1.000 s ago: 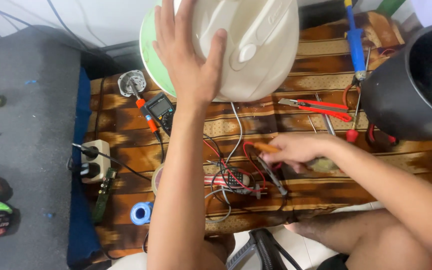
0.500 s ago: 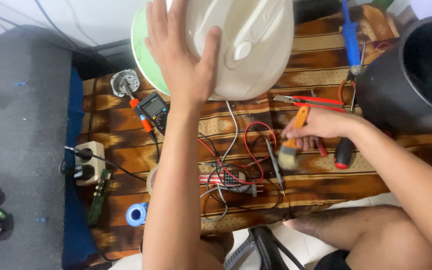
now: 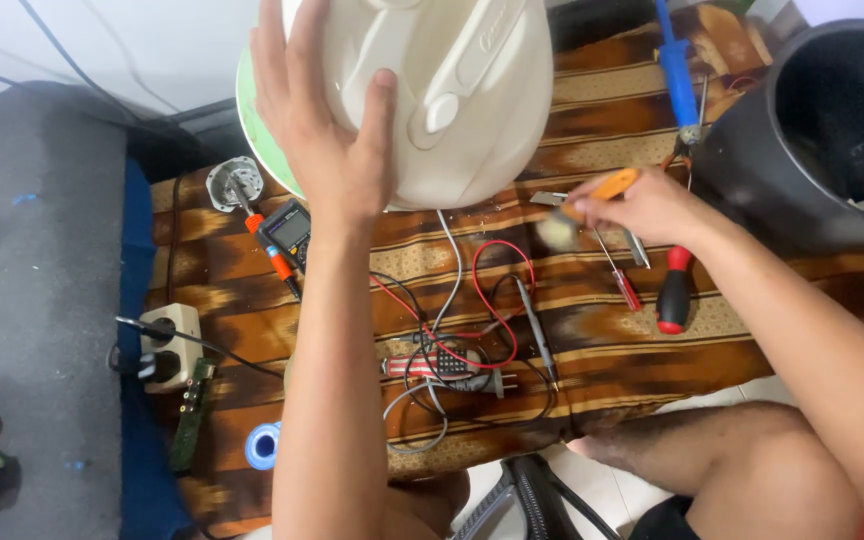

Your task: Repairing and cleaning a rice cooker by disassembling it, brushing the heating element, and inspecting wires.

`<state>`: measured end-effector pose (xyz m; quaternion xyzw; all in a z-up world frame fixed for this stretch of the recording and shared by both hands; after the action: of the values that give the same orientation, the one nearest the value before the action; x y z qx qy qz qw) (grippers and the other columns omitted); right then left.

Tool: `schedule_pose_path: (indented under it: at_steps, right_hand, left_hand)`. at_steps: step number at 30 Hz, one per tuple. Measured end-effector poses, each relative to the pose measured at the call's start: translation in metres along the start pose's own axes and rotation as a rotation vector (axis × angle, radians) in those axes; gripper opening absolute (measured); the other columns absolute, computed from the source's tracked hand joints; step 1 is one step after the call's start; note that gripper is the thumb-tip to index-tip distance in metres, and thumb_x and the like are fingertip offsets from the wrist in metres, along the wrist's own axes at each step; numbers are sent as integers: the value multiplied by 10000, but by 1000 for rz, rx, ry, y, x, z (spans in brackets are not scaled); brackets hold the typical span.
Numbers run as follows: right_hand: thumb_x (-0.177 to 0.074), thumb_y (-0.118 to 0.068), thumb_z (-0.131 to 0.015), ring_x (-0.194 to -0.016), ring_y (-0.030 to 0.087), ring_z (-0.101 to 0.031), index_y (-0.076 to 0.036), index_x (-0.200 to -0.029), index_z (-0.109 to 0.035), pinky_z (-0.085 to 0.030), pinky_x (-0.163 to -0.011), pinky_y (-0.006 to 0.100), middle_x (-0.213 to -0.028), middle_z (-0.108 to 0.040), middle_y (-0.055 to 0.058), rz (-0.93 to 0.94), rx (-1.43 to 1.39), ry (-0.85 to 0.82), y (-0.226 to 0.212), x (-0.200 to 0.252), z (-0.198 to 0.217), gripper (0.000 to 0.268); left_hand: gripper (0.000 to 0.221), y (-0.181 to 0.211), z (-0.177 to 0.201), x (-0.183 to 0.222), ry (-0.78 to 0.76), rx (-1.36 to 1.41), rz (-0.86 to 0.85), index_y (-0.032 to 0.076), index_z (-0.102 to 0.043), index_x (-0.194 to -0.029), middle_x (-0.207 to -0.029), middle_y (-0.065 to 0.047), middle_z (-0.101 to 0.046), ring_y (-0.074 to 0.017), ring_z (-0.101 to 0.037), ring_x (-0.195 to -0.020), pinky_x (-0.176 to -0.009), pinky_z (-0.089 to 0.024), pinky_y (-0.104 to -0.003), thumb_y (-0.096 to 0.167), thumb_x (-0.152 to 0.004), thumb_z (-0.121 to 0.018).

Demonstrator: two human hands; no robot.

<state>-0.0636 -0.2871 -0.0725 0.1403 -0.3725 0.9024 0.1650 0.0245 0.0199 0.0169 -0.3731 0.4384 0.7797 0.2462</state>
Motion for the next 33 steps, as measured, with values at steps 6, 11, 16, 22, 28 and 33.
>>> schedule_pose_path:
  at_steps: [6,11,16,22,28,33]
  right_hand:
    - [-990,-95,-626,-765,180,-723,-49,-1174,-732,-623,-727,273,-906,-768,94,400,-240,-13,9,-16,-16,217]
    - [-955,-82,-693,-845,140,-721,-98,-1221,-742,-617,-765,241,-1003,-786,87,364,-553,20,15,-67,-62,270]
    - [-1020,-106,-579,-778,80,-617,-76,-1135,-733,-491,-736,220,-881,-724,5,589,-606,419,-6,-69,-45,194]
    - [-1008,-100,-648,-772,151,-715,-32,-1081,-760,-545,-556,235,-924,-785,102,301,-526,-32,3,-102,-77,150]
    - [-991,-129,-665,-594,248,-728,-69,-1060,-753,-633,-482,344,-787,-736,178,309,-976,181,-17,-110,-70,127]
    - [-1028,-214,-627,-721,278,-772,27,-1057,-698,-613,-541,316,-887,-754,234,344,-916,173,23,-224,-74,253]
  left_hand:
    - [612,-6,-3,1,-1,-6,18,250,-434,-1566,-1716,-56,-264,-340,-297,-1648,-1396,-223,-580,557,-1049,-547]
    - [597,0,-2,0,6,-17,15,256,-445,-1550,-1699,-92,-298,-393,-330,-1610,-1342,-263,-576,533,-1035,-563]
    - [584,-1,0,0,-8,-2,14,259,-434,-1548,-1703,-94,-284,-403,-315,-1613,-1318,-265,-617,534,-1046,-547]
    - [595,-5,5,-2,29,26,-5,214,-455,-1525,-1664,-141,-331,-347,-363,-1557,-1306,-287,-517,526,-1028,-553]
    - [644,-13,13,-5,26,135,134,313,-476,-1539,-1667,-53,-295,-359,-277,-1563,-1295,-202,-547,459,-951,-694]
    - [625,-15,13,-6,22,176,196,292,-471,-1540,-1666,-69,-270,-346,-350,-1515,-1233,-320,-522,426,-970,-691]
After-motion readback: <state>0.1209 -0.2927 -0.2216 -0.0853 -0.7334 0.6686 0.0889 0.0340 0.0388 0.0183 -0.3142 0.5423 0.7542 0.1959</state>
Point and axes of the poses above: each hand's wrist, its own x-axis away from the middle knuckle, its own z-axis out of the back of the hand, y = z × x, the point moved 2 cm from there along -x, towards the middle knuckle
